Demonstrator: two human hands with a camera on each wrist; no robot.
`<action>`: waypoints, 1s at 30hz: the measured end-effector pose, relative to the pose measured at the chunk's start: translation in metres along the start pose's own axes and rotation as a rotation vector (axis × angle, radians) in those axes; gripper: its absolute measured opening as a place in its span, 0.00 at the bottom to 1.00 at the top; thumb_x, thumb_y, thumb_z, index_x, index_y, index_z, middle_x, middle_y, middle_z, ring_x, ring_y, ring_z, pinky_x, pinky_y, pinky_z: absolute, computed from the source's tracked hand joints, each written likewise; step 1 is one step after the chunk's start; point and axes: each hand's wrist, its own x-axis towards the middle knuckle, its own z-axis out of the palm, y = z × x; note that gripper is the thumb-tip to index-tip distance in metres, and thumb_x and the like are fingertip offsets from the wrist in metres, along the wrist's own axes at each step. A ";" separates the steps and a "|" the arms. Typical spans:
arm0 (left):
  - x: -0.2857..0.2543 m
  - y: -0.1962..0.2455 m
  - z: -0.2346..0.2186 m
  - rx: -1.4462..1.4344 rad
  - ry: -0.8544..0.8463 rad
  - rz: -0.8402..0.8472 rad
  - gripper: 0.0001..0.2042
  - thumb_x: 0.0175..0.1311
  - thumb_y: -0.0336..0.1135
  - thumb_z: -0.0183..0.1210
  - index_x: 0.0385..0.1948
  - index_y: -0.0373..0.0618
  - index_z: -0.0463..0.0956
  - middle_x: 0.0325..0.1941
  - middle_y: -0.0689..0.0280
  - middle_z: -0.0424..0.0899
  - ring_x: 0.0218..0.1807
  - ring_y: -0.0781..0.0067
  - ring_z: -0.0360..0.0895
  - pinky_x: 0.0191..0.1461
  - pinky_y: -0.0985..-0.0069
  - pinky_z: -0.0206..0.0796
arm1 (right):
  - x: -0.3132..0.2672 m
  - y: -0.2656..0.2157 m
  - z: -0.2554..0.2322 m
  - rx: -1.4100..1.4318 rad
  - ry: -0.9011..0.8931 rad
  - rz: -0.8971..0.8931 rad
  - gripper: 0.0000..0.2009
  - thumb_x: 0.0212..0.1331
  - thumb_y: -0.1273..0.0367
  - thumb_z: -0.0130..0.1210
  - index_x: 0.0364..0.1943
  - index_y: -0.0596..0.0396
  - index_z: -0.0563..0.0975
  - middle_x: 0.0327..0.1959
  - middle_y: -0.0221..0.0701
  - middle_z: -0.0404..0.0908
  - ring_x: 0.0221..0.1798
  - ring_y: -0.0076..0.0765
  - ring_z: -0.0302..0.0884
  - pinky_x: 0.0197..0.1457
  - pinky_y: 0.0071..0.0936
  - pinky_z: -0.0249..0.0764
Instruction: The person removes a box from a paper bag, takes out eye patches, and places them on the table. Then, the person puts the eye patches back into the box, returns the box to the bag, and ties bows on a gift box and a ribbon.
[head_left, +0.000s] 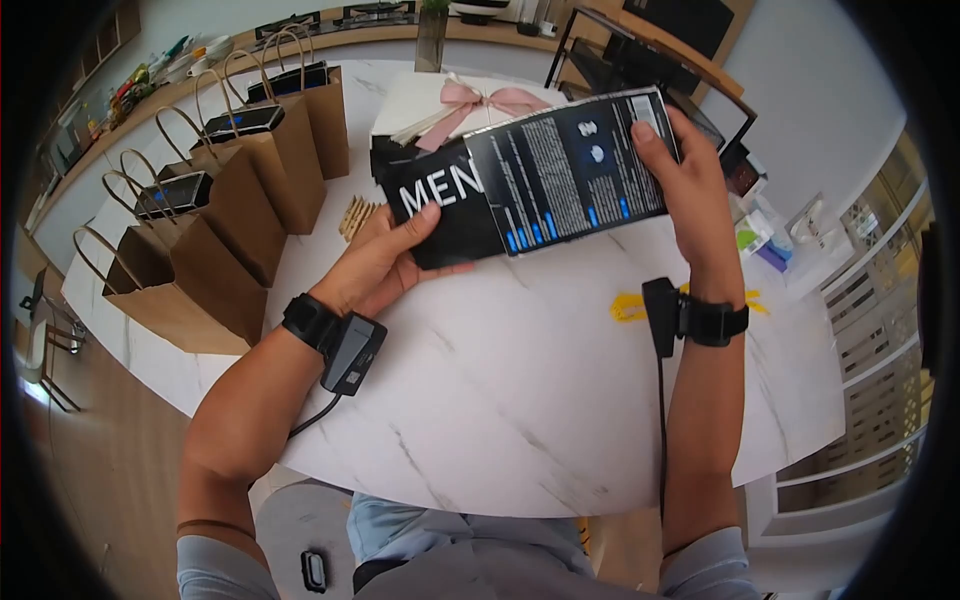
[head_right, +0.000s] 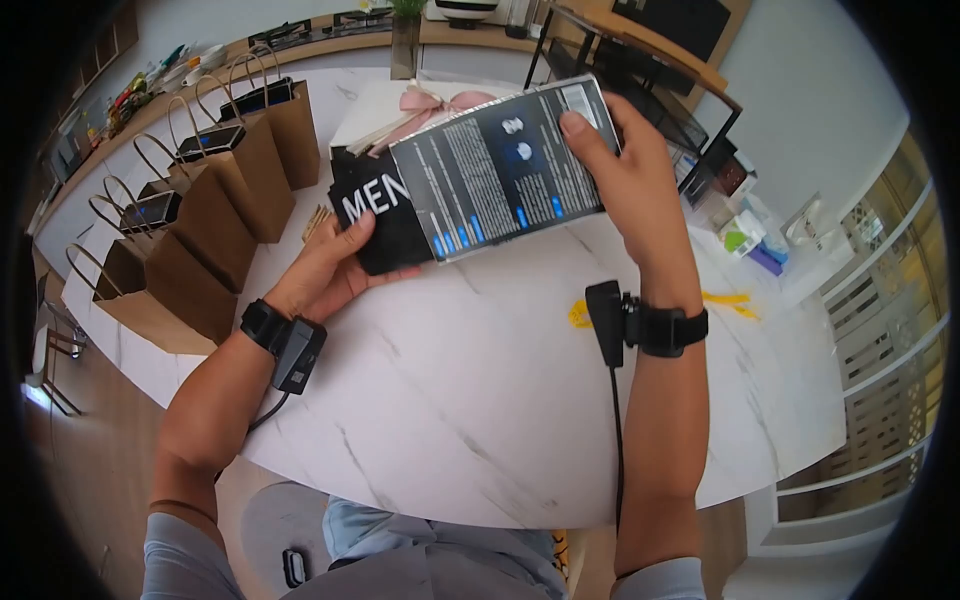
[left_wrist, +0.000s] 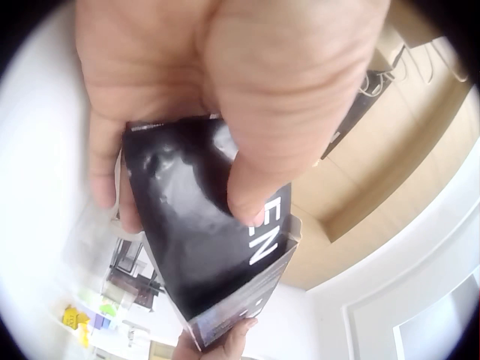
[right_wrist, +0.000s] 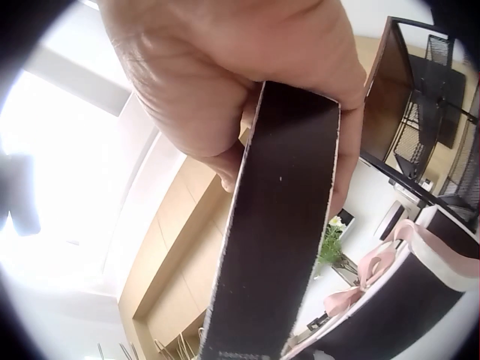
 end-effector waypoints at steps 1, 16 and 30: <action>-0.003 0.001 0.005 -0.024 0.028 0.026 0.29 0.69 0.41 0.62 0.67 0.47 0.60 0.64 0.58 0.75 0.64 0.60 0.77 0.66 0.55 0.74 | -0.002 -0.001 -0.001 0.039 0.015 0.085 0.22 0.67 0.58 0.61 0.55 0.63 0.77 0.43 0.34 0.85 0.45 0.23 0.82 0.50 0.21 0.77; 0.002 -0.008 -0.017 0.214 0.195 0.073 0.15 0.64 0.24 0.64 0.52 0.41 0.76 0.49 0.66 0.85 0.47 0.75 0.84 0.49 0.73 0.80 | -0.043 0.077 -0.081 0.206 0.129 0.380 0.17 0.72 0.58 0.55 0.50 0.59 0.79 0.41 0.27 0.84 0.42 0.18 0.79 0.48 0.18 0.74; -0.003 -0.012 0.005 0.428 0.252 0.070 0.32 0.67 0.24 0.61 0.71 0.41 0.57 0.70 0.53 0.62 0.61 0.71 0.74 0.64 0.73 0.72 | -0.059 0.078 -0.113 0.387 0.056 0.709 0.22 0.71 0.52 0.54 0.51 0.58 0.78 0.43 0.28 0.84 0.40 0.22 0.83 0.46 0.25 0.82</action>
